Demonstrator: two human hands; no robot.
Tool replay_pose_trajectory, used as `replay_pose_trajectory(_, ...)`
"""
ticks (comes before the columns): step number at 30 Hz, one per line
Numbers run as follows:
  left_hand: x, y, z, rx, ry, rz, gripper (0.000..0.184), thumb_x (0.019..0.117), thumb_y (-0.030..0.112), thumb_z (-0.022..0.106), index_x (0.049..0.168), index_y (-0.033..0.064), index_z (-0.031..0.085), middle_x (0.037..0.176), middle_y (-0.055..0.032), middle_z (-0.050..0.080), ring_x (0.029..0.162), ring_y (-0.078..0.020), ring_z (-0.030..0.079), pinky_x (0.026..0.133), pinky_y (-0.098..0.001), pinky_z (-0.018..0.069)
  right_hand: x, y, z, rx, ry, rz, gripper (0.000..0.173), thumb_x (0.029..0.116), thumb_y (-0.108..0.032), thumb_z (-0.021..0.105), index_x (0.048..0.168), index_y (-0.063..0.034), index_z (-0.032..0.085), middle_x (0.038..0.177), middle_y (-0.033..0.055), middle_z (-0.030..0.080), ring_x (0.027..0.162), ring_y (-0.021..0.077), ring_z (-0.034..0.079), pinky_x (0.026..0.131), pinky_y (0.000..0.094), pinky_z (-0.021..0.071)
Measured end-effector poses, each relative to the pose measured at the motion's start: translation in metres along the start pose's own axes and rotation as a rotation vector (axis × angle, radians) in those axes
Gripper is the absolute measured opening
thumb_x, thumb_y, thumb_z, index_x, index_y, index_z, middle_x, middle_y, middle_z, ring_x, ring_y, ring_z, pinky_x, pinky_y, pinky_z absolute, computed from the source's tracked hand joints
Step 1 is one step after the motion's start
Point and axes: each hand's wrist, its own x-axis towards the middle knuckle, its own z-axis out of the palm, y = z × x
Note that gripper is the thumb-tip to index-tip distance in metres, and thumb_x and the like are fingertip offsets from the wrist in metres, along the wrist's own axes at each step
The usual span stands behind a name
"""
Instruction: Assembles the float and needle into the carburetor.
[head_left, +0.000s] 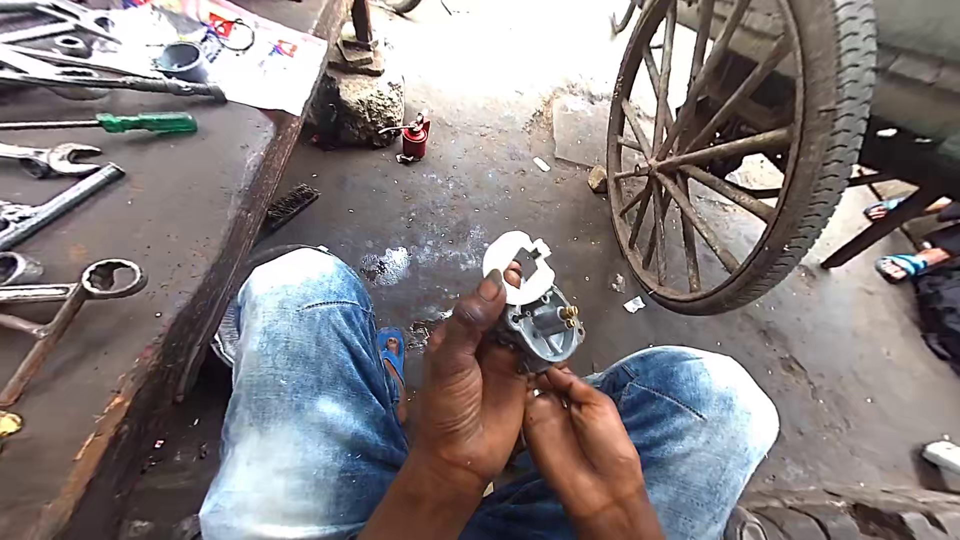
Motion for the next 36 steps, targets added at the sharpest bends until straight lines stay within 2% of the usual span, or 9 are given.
replay_pose_trajectory(5, -0.001, 0.011, -0.001, 0.043, 0.1, -0.023, 0.023, 0.0936, 0.024, 0.071, 0.11, 0.0089, 0.072, 0.113, -0.0116, 0.071, 0.103, -0.021, 0.071, 0.088, -0.0379, 0.0609, 0.009, -0.003, -0.011, -0.231, -0.149, 0.075, 0.026, 0.103, 0.004, 0.037, 0.103, 0.001, 0.063, 0.077, 0.008, 0.065, 0.055, 0.0056, 0.059, 0.051, 0.0154, 0.0507)
replay_pose_trajectory(9, 0.003, 0.023, -0.007, 0.127, 0.123, -0.061, 0.025, 0.0974, 0.027, 0.066, 0.115, 0.0102, 0.071, 0.114, -0.01, 0.071, 0.104, -0.0207, 0.071, 0.089, -0.039, 0.0607, 0.008, -0.031, 0.003, -0.351, -0.29, 0.113, 0.031, 0.1107, -0.025, 0.036, 0.11, -0.0138, 0.065, 0.066, -0.0056, 0.052, 0.045, -0.0005, 0.044, 0.042, 0.0123, 0.0378)
replay_pose_trajectory(12, 0.005, 0.028, -0.011, 0.181, 0.113, -0.065, 0.027, 0.0985, 0.028, 0.065, 0.119, 0.0104, 0.069, 0.115, -0.0099, 0.07, 0.106, -0.021, 0.07, 0.091, -0.0396, 0.0603, 0.012, -0.039, 0.023, -0.122, -0.195, 0.058, 0.042, 0.1098, -0.042, 0.032, 0.098, -0.0168, 0.064, 0.077, -0.0037, 0.06, 0.066, 0.0081, 0.06, 0.062, 0.0225, 0.0524)
replay_pose_trajectory(15, 0.005, 0.028, -0.011, 0.217, 0.155, -0.051, 0.023, 0.0995, 0.026, 0.064, 0.115, 0.0098, 0.069, 0.116, -0.0107, 0.07, 0.105, -0.0218, 0.07, 0.089, -0.0397, 0.0608, 0.012, -0.035, 0.036, -0.103, -0.063, 0.001, 0.046, 0.1097, -0.046, 0.032, 0.11, -0.0101, 0.062, 0.097, 0.005, 0.067, 0.09, 0.0179, 0.069, 0.084, 0.0329, 0.0571)
replay_pose_trajectory(23, 0.006, 0.023, -0.023, 0.339, 0.18, -0.139, 0.02, 0.096, 0.023, 0.07, 0.108, 0.0067, 0.074, 0.105, -0.013, 0.072, 0.092, -0.0209, 0.072, 0.078, -0.0378, 0.0622, 0.014, -0.02, 0.011, -0.304, -0.189, -0.073, 0.038, 0.1029, 0.009, 0.034, 0.132, 0.0005, 0.057, 0.123, 0.0142, 0.066, 0.108, 0.0211, 0.069, 0.098, 0.0318, 0.0551)
replay_pose_trajectory(26, 0.006, 0.022, -0.028, 0.318, 0.169, -0.212, 0.022, 0.0975, 0.025, 0.068, 0.111, 0.0076, 0.072, 0.102, -0.0126, 0.072, 0.086, -0.02, 0.072, 0.074, -0.037, 0.0624, 0.002, -0.039, 0.014, -0.674, -0.385, -0.216, 0.034, 0.1078, 0.0, 0.037, 0.13, -0.0042, 0.062, 0.112, 0.0141, 0.073, 0.084, 0.0131, 0.072, 0.077, 0.025, 0.06)
replay_pose_trajectory(29, 0.006, 0.019, -0.032, 0.256, 0.168, -0.282, 0.024, 0.099, 0.028, 0.066, 0.116, 0.0125, 0.07, 0.099, -0.0108, 0.071, 0.082, -0.0187, 0.071, 0.068, -0.0348, 0.0617, -0.005, -0.068, 0.025, -0.925, -0.546, -0.06, 0.034, 0.1128, -0.026, 0.031, 0.122, -0.0131, 0.061, 0.076, 0.0035, 0.066, 0.044, -0.0006, 0.048, 0.039, 0.0125, 0.0391)
replay_pose_trajectory(33, 0.009, 0.021, -0.035, 0.269, 0.19, -0.29, 0.026, 0.0998, 0.03, 0.064, 0.119, 0.0124, 0.068, 0.097, -0.0115, 0.07, 0.079, -0.0202, 0.071, 0.066, -0.0352, 0.0615, 0.012, -0.074, 0.041, -1.487, -0.563, 0.041, 0.042, 0.1117, -0.033, 0.035, 0.093, -0.0095, 0.065, 0.06, -0.0013, 0.052, 0.042, 0.0002, 0.034, 0.039, 0.0154, 0.0269)
replay_pose_trajectory(36, 0.01, 0.024, -0.041, 0.376, 0.188, -0.239, 0.022, 0.1011, 0.024, 0.062, 0.112, 0.0073, 0.07, 0.095, -0.0133, 0.071, 0.077, -0.0193, 0.071, 0.065, -0.0327, 0.0611, 0.033, -0.072, 0.045, -1.662, -0.597, -0.101, 0.034, 0.1104, -0.021, 0.043, 0.101, -0.0046, 0.07, 0.074, 0.0018, 0.064, 0.051, 0.0044, 0.047, 0.047, 0.0193, 0.0401)
